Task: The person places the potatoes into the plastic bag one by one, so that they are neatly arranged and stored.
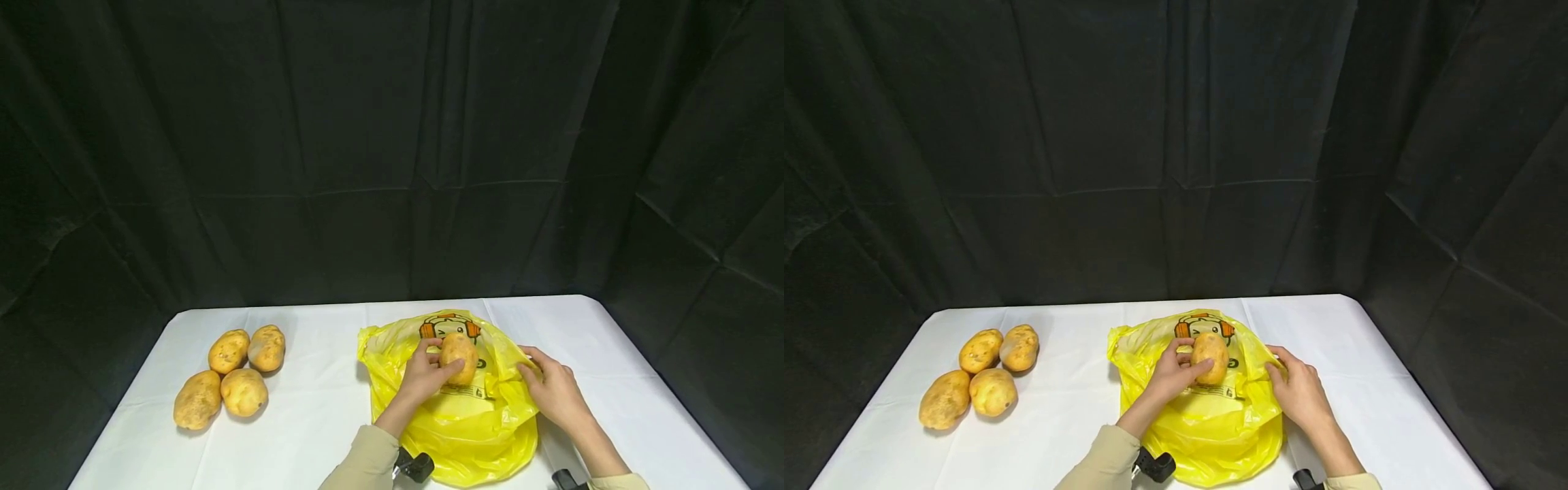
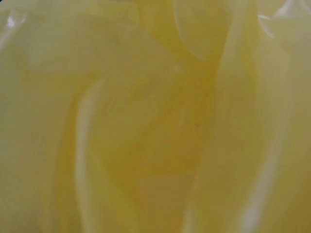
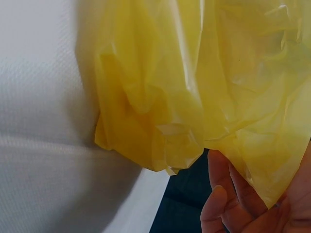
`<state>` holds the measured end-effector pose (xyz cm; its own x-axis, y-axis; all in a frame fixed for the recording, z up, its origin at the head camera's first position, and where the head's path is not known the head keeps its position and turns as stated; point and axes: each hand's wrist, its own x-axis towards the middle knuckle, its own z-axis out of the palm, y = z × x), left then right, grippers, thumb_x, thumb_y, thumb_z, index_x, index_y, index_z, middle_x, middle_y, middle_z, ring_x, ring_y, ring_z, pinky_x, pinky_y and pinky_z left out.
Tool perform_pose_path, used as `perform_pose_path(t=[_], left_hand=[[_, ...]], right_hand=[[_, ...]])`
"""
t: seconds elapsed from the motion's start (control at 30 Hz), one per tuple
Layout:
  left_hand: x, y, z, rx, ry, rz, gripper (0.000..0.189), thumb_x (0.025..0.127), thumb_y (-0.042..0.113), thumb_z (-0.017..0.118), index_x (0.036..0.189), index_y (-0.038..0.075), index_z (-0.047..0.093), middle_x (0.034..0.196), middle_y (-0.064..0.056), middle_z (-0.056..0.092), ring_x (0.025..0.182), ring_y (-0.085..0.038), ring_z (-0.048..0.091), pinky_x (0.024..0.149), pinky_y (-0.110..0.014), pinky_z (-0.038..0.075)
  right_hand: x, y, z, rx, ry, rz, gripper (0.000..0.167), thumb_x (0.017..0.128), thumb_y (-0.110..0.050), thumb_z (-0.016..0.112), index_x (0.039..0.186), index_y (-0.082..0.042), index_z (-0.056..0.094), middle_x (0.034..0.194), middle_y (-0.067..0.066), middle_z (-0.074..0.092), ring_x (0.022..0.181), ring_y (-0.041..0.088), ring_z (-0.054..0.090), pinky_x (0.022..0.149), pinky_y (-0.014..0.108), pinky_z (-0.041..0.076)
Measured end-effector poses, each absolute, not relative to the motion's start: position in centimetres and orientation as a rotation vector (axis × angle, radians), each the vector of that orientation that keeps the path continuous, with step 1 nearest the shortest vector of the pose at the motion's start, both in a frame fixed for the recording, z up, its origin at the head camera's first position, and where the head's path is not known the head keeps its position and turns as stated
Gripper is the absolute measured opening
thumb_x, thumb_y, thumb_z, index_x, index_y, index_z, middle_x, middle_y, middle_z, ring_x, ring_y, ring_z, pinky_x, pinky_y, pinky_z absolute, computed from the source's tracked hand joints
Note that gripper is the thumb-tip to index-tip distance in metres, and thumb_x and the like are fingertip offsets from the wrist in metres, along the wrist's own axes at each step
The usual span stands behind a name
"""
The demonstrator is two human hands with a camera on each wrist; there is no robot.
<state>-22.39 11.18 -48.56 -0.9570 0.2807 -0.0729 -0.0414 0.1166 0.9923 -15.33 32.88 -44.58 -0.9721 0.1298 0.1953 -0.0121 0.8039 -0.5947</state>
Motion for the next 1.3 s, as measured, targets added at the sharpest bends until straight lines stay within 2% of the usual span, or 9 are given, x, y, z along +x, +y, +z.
perform_pose_path(t=[0.37,0.7,0.97,1.3], left_hand=[[-22.8,12.1,-48.0,0.217,2.167,1.939,0.054,0.083,0.026,0.079,0.127,0.010,0.051,0.105,-0.008,0.061,0.091,-0.020,0.062,0.074,-0.036,0.054],[-23.6,13.4,-48.2,0.232,2.220,1.903,0.053,0.083,0.026,0.080,0.124,0.009,0.052,0.102,-0.006,0.061,0.091,-0.019,0.061,0.075,-0.035,0.054],[-24.1,13.7,-48.1,0.250,2.234,1.888,0.051,0.083,0.025,0.080,0.122,0.009,0.052,0.100,-0.006,0.062,0.088,-0.018,0.062,0.073,-0.033,0.054],[-23.9,14.0,-48.2,0.257,2.280,1.858,0.048,0.083,0.026,0.079,0.120,0.009,0.054,0.110,-0.007,0.059,0.103,-0.023,0.060,0.080,-0.035,0.052]], right_hand=[[-15.3,32.9,-44.3,-0.097,-2.789,0.914,0.032,0.098,-0.005,0.056,0.130,0.000,0.057,0.123,0.025,0.061,0.106,0.037,0.060,0.092,0.059,0.044],[-15.4,32.9,-44.2,-0.113,-2.806,0.912,0.033,0.099,-0.006,0.056,0.131,0.000,0.056,0.126,0.026,0.059,0.113,0.041,0.057,0.095,0.060,0.042],[-15.4,32.8,-44.1,-0.116,-2.810,0.914,0.034,0.099,-0.007,0.057,0.131,0.001,0.055,0.126,0.026,0.059,0.111,0.040,0.057,0.095,0.059,0.043],[-15.4,33.1,-44.2,-0.130,-2.826,0.913,0.033,0.099,-0.007,0.056,0.131,0.000,0.056,0.126,0.025,0.059,0.111,0.039,0.058,0.094,0.058,0.044]])
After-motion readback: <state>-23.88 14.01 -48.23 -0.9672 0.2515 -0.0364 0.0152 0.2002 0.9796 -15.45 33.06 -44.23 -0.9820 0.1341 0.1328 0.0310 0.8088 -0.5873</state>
